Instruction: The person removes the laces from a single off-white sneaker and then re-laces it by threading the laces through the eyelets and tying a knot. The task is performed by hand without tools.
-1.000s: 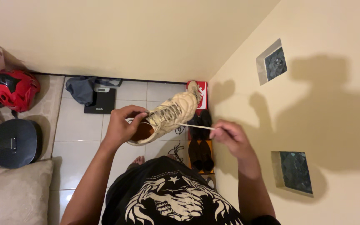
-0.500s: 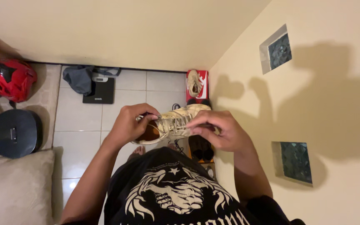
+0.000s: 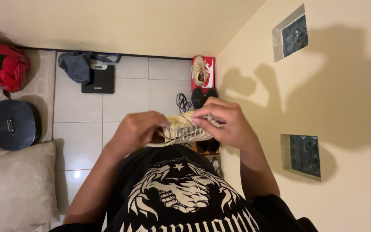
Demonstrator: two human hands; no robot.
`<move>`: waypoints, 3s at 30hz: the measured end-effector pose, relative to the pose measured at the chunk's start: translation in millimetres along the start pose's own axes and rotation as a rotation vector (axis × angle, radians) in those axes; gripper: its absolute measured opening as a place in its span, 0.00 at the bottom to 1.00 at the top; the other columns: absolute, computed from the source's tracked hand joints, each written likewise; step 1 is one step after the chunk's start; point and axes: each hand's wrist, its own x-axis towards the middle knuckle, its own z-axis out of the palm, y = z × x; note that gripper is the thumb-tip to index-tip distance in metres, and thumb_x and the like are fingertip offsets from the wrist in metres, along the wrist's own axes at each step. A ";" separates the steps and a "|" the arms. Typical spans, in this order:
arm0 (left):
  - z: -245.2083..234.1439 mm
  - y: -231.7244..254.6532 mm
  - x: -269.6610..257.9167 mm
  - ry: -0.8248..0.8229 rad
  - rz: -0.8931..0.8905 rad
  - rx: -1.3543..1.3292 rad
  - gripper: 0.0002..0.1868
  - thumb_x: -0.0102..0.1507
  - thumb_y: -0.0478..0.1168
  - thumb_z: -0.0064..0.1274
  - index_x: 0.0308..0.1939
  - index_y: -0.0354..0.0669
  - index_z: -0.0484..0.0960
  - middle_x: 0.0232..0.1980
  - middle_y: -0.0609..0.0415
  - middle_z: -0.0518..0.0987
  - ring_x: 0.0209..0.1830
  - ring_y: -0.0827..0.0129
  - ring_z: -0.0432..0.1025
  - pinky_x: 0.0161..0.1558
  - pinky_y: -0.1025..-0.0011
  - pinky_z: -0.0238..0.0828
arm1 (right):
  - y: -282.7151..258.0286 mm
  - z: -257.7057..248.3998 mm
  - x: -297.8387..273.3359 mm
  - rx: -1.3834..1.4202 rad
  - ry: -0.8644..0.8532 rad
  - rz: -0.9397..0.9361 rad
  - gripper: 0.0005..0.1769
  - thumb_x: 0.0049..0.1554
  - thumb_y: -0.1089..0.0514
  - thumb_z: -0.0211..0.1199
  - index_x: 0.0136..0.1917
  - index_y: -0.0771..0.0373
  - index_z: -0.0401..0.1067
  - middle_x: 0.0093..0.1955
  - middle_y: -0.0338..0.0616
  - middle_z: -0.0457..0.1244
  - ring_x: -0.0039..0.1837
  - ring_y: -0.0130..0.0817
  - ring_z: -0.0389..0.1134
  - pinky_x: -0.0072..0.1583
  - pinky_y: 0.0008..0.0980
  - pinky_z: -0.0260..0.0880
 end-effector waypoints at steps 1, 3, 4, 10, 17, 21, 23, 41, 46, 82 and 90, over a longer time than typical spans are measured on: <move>-1.3 5.1 -1.6 0.027 0.083 0.101 0.12 0.56 0.26 0.55 0.43 0.37 0.84 0.44 0.48 0.86 0.42 0.61 0.82 0.47 0.67 0.81 | -1.6 0.8 -0.3 0.002 -0.014 -0.033 0.07 0.55 0.67 0.72 0.48 0.63 0.79 0.41 0.39 0.68 0.40 0.24 0.67 0.39 0.25 0.65; -5.5 16.8 -6.3 0.078 0.248 0.303 0.15 0.53 0.31 0.58 0.44 0.35 0.85 0.45 0.45 0.84 0.47 0.53 0.80 0.49 0.62 0.79 | -4.0 1.4 -1.3 0.010 -0.010 -0.096 0.08 0.56 0.67 0.71 0.50 0.62 0.79 0.43 0.39 0.67 0.43 0.25 0.68 0.43 0.26 0.67; -7.6 20.3 -5.7 0.095 0.284 0.350 0.15 0.55 0.32 0.58 0.45 0.35 0.85 0.47 0.46 0.84 0.48 0.54 0.80 0.52 0.62 0.79 | -5.0 1.7 -2.3 0.014 -0.008 -0.127 0.08 0.56 0.66 0.71 0.51 0.62 0.78 0.44 0.39 0.67 0.44 0.26 0.68 0.44 0.26 0.68; -20.7 34.9 -4.4 0.157 0.407 0.488 0.14 0.58 0.34 0.59 0.47 0.34 0.85 0.50 0.47 0.84 0.53 0.56 0.80 0.56 0.62 0.79 | -11.0 -0.3 -0.2 -0.081 -0.010 -0.134 0.08 0.52 0.65 0.74 0.47 0.61 0.81 0.36 0.38 0.63 0.38 0.29 0.64 0.39 0.30 0.63; -18.0 37.3 -1.5 0.142 0.405 0.424 0.15 0.58 0.34 0.59 0.47 0.32 0.84 0.50 0.46 0.83 0.52 0.55 0.80 0.55 0.62 0.79 | -18.5 5.3 12.9 -0.269 -0.091 -0.302 0.06 0.54 0.62 0.73 0.45 0.60 0.77 0.39 0.39 0.63 0.40 0.34 0.66 0.40 0.33 0.66; -16.2 36.7 -0.8 0.128 0.382 0.403 0.14 0.57 0.32 0.58 0.47 0.33 0.84 0.49 0.46 0.83 0.52 0.54 0.81 0.55 0.62 0.80 | -17.8 6.4 18.3 -0.326 -0.153 -0.327 0.06 0.55 0.61 0.71 0.45 0.61 0.75 0.41 0.40 0.62 0.41 0.37 0.67 0.40 0.36 0.66; -16.4 36.9 -0.1 0.127 0.385 0.391 0.14 0.57 0.32 0.59 0.47 0.32 0.84 0.49 0.46 0.83 0.52 0.54 0.81 0.54 0.62 0.80 | -17.9 6.9 19.8 -0.325 -0.163 -0.309 0.06 0.55 0.62 0.71 0.45 0.61 0.75 0.41 0.40 0.61 0.41 0.37 0.67 0.40 0.36 0.65; 2.1 18.6 4.4 0.151 -0.244 -0.104 0.07 0.60 0.26 0.58 0.41 0.35 0.87 0.40 0.48 0.87 0.36 0.66 0.83 0.41 0.71 0.80 | 15.4 21.2 36.2 -0.163 -0.298 -0.172 0.06 0.59 0.64 0.63 0.50 0.61 0.77 0.48 0.41 0.63 0.48 0.36 0.68 0.49 0.35 0.68; 9.9 7.7 12.0 0.187 -0.553 -0.389 0.05 0.62 0.28 0.58 0.40 0.32 0.87 0.35 0.49 0.88 0.35 0.75 0.81 0.39 0.75 0.79 | 35.0 29.4 38.3 -0.001 -0.336 -0.157 0.08 0.64 0.66 0.55 0.55 0.65 0.72 0.54 0.46 0.63 0.58 0.40 0.66 0.62 0.36 0.66; 21.7 -49.1 3.5 0.421 -0.555 -0.044 0.03 0.62 0.28 0.57 0.39 0.35 0.85 0.36 0.44 0.86 0.35 0.61 0.83 0.40 0.68 0.78 | 88.3 32.6 -34.7 0.175 0.393 -0.224 0.11 0.46 0.70 0.73 0.39 0.55 0.80 0.60 0.40 0.64 0.68 0.39 0.60 0.71 0.42 0.60; 39.7 -57.1 4.0 0.438 -0.448 0.034 0.04 0.61 0.28 0.58 0.39 0.35 0.85 0.38 0.45 0.85 0.36 0.57 0.82 0.41 0.67 0.78 | 89.4 43.8 -48.4 0.329 0.464 -0.176 0.09 0.48 0.70 0.73 0.40 0.60 0.79 0.54 0.40 0.64 0.63 0.39 0.62 0.68 0.40 0.62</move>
